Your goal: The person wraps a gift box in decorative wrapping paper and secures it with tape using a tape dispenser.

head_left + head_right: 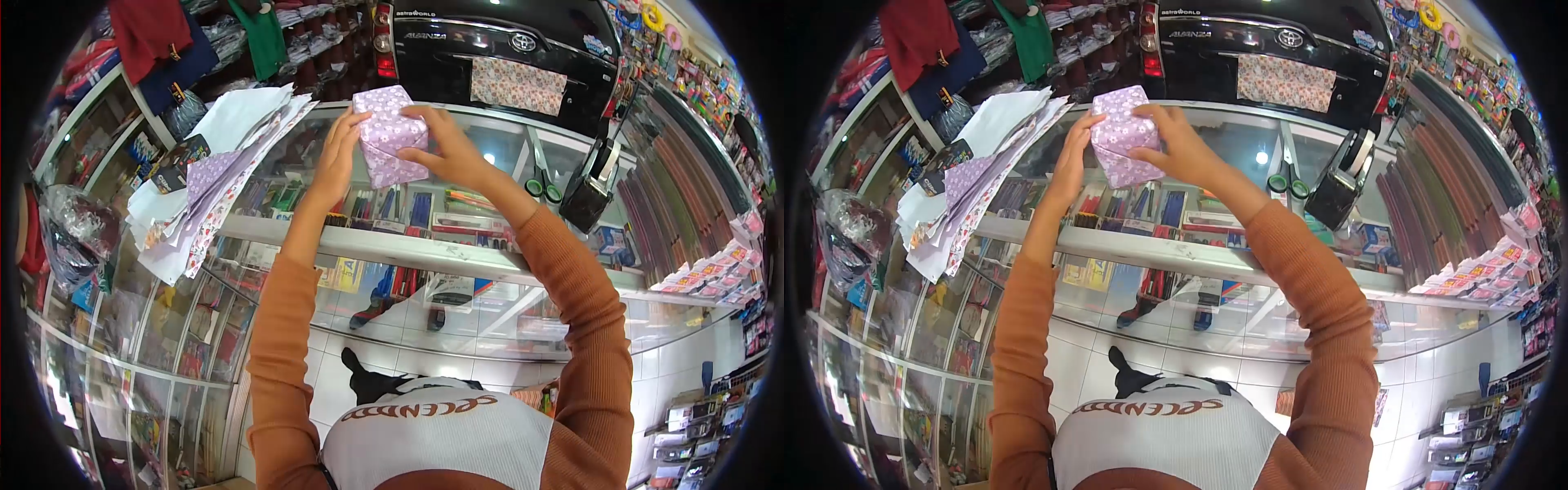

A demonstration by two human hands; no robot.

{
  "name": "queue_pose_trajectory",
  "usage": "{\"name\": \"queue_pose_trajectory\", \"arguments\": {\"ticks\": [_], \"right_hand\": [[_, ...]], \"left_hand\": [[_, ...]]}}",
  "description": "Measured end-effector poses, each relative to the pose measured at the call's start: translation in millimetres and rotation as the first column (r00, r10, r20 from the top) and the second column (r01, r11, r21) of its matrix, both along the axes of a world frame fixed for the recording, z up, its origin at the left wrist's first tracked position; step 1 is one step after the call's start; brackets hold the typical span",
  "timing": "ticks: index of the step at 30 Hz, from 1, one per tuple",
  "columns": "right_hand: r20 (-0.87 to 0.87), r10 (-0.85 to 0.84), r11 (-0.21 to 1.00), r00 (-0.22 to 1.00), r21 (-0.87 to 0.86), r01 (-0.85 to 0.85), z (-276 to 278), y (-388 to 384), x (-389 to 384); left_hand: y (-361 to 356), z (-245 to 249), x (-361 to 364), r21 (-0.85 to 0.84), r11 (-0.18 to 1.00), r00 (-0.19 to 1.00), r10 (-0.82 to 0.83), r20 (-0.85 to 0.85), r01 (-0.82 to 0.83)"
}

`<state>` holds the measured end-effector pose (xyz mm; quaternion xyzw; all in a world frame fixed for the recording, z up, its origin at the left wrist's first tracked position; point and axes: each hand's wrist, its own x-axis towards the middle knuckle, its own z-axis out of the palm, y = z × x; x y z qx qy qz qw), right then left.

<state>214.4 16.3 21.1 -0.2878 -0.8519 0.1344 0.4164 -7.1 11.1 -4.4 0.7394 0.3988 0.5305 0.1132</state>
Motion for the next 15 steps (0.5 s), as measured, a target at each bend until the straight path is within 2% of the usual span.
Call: {"name": "queue_pose_trajectory", "arguments": {"ticks": [1, 2, 3, 6, 7, 9, 10, 11, 14, 15], "right_hand": [[-0.033, -0.018, 0.998, 0.999, 0.062, 0.02, -3.3, 7.3, 5.2], [-0.068, -0.037, 0.991, 0.997, 0.123, 0.045, -6.4, 14.1, 11.0], [-0.094, -0.121, 0.968, 0.988, 0.21, 0.138, -2.1, 12.3, 14.0], [-0.103, -0.191, 0.932, 0.976, 0.292, 0.214, 5.8, 2.1, 17.1], [-0.097, -0.048, 0.948, 0.994, 0.31, 0.076, 8.7, -6.4, 12.2], [0.044, -0.076, 0.921, 0.996, 0.387, 0.053, 9.8, -34.1, -4.1], [0.112, -0.089, 0.907, 0.99, 0.419, 0.034, 8.4, -41.9, -9.9], [0.147, -0.071, 0.953, 0.986, 0.302, 0.024, 5.8, -41.1, -12.9], [0.134, -0.227, 0.931, 0.965, 0.32, 0.174, 2.3, -18.2, -11.0], [0.145, -0.301, 0.906, 0.942, 0.351, 0.236, 4.6, -13.3, -8.3]], "left_hand": [[-11.3, 6.9, 0.4, 0.058, 0.984, 0.971, 0.175, -0.16, -0.168], [-20.3, 11.8, 1.7, 0.141, 0.938, 0.888, 0.346, -0.302, -0.317], [-26.3, 13.0, 4.5, 0.269, 0.924, 0.913, 0.337, -0.231, -0.273], [-39.6, 27.1, -8.3, 0.248, 0.944, 0.903, 0.291, -0.315, -0.218], [-44.6, 32.5, -12.6, 0.322, 0.899, 0.851, 0.402, -0.339, -0.296], [-32.4, 36.6, -31.1, 0.149, 0.969, 0.974, 0.209, -0.083, -0.196], [-32.0, 39.2, -35.2, 0.071, 0.989, 0.991, 0.122, 0.061, -0.127], [-35.7, 40.9, -39.1, -0.115, 0.993, 0.982, -0.004, 0.186, 0.026], [-37.0, 43.3, -59.7, -0.258, 0.956, 0.987, -0.11, 0.117, 0.137], [-49.0, 52.9, -61.9, -0.24, 0.966, 0.99, -0.116, -0.083, 0.093]]}}
